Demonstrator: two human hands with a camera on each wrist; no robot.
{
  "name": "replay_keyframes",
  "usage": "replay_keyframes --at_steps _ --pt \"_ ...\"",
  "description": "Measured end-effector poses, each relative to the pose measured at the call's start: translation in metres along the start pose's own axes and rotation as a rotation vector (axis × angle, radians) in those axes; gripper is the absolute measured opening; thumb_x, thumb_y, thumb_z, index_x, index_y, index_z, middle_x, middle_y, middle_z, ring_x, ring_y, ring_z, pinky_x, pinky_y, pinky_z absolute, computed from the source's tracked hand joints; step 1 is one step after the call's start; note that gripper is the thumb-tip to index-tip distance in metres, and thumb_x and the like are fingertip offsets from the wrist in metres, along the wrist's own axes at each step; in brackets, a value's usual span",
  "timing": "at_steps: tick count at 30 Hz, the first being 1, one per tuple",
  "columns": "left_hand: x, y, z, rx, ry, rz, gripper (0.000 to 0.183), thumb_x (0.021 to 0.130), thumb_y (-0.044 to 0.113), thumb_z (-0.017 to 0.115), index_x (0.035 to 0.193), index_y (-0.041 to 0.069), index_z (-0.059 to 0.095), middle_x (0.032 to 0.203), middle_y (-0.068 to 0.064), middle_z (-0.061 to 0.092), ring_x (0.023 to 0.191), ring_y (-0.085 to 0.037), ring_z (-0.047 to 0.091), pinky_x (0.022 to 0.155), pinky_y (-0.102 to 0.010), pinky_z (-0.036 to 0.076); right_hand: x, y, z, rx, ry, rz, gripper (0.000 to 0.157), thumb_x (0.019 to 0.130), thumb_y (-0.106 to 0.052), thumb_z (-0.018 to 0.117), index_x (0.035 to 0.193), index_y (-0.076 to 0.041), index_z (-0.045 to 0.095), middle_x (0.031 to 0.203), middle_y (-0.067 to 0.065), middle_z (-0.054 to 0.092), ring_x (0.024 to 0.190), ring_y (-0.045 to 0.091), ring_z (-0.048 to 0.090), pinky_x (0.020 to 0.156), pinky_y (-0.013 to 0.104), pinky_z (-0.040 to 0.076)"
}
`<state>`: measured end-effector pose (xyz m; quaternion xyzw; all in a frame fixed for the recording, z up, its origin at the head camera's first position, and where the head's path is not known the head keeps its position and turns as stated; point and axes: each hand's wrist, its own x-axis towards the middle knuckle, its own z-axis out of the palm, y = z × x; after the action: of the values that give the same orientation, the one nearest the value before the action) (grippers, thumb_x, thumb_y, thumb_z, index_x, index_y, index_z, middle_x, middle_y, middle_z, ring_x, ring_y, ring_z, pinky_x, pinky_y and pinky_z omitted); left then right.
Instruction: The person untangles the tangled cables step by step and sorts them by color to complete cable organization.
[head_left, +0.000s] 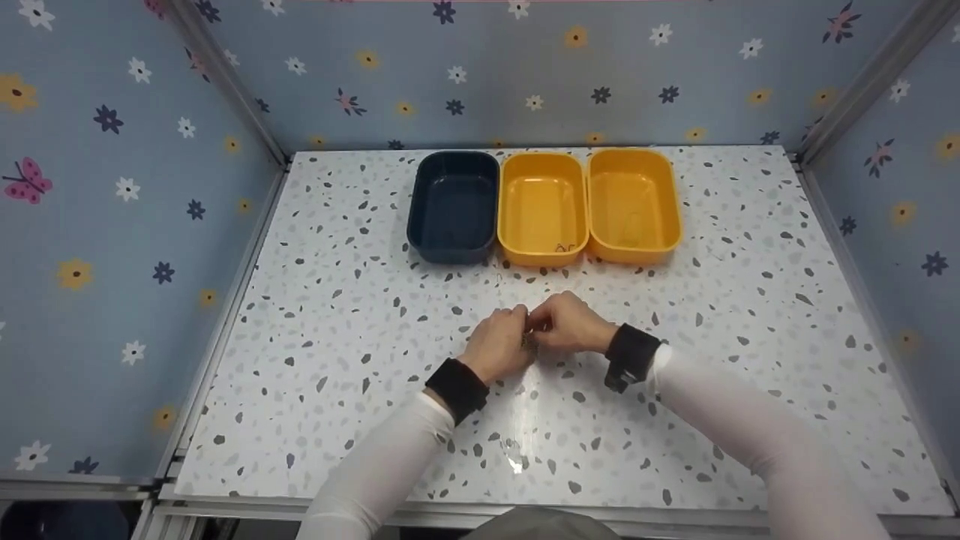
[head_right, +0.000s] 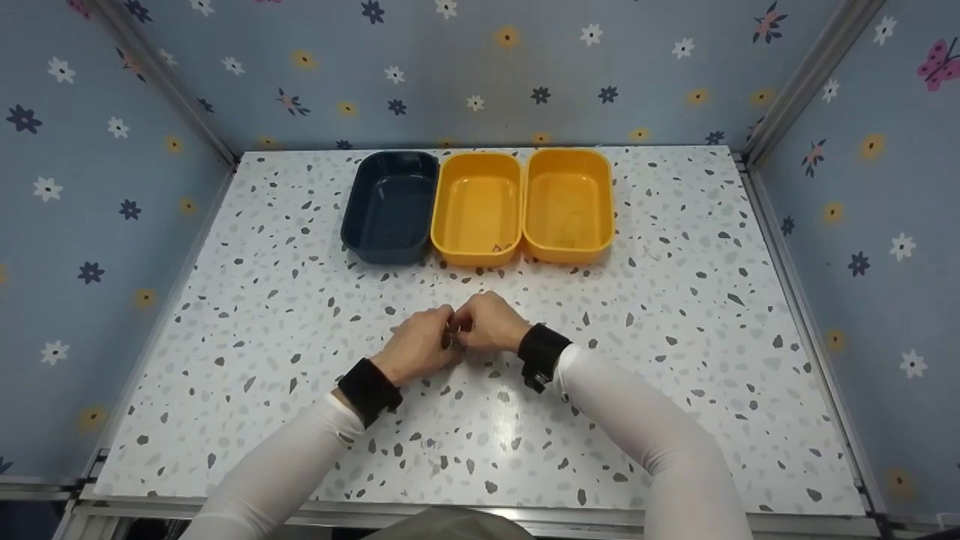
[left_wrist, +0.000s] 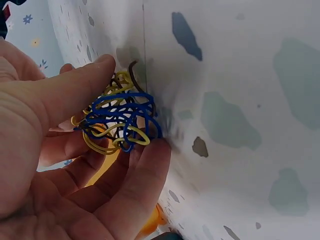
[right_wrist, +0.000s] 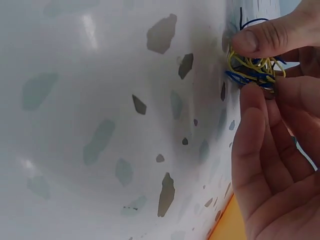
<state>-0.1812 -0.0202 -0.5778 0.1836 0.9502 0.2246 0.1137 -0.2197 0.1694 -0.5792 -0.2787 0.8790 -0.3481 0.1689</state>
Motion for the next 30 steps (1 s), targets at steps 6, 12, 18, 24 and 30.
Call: replay_keyframes --at_steps 6,12,18,24,30 --pt "0.004 -0.011 0.008 -0.042 0.005 0.022 0.031 0.092 0.021 0.082 0.116 0.004 0.071 0.108 -0.016 0.076 0.104 -0.034 0.073 0.092 -0.051 0.063 -0.001 0.004 0.004 -0.035 0.015 -0.043 0.014 0.091 -0.007 0.081 0.103 -0.007 0.088 0.093 0.01 0.087 0.078 0.014 0.072 0.077 0.03 0.06" --pt "0.002 -0.009 0.004 -0.036 0.051 0.091 0.016 0.098 0.021 0.076 0.092 0.006 0.075 0.089 -0.012 0.074 0.084 -0.029 0.071 0.076 -0.049 0.06 -0.004 0.007 0.002 -0.033 0.001 -0.008 0.009 0.098 -0.013 0.082 0.101 -0.007 0.086 0.093 0.009 0.086 0.081 0.013 0.07 0.079 0.031 0.057" --pt "0.002 -0.003 -0.001 -0.009 0.038 0.093 0.013 0.099 0.018 0.078 0.093 0.007 0.081 0.088 -0.011 0.08 0.085 -0.032 0.078 0.078 -0.049 0.063 -0.006 0.009 -0.005 -0.016 -0.036 0.013 0.009 0.1 -0.015 0.077 0.101 -0.009 0.083 0.094 0.009 0.084 0.08 0.01 0.067 0.077 0.028 0.054" --pt "0.005 -0.002 0.0 0.068 0.032 0.063 0.004 0.096 0.01 0.076 0.093 0.01 0.078 0.089 -0.009 0.082 0.086 -0.032 0.079 0.077 -0.048 0.063 -0.01 0.016 -0.017 -0.015 -0.031 0.007 0.011 0.099 -0.012 0.066 0.095 -0.007 0.075 0.09 0.009 0.077 0.081 0.01 0.063 0.078 0.029 0.052" --pt "0.005 -0.003 -0.001 0.041 0.006 0.029 0.007 0.097 0.01 0.078 0.098 0.011 0.085 0.093 -0.008 0.085 0.088 -0.032 0.08 0.081 -0.047 0.064 -0.018 0.022 -0.032 0.068 -0.014 0.131 0.022 0.103 -0.018 0.058 0.093 -0.003 0.071 0.081 0.008 0.071 0.071 0.02 0.072 0.066 0.026 0.053"
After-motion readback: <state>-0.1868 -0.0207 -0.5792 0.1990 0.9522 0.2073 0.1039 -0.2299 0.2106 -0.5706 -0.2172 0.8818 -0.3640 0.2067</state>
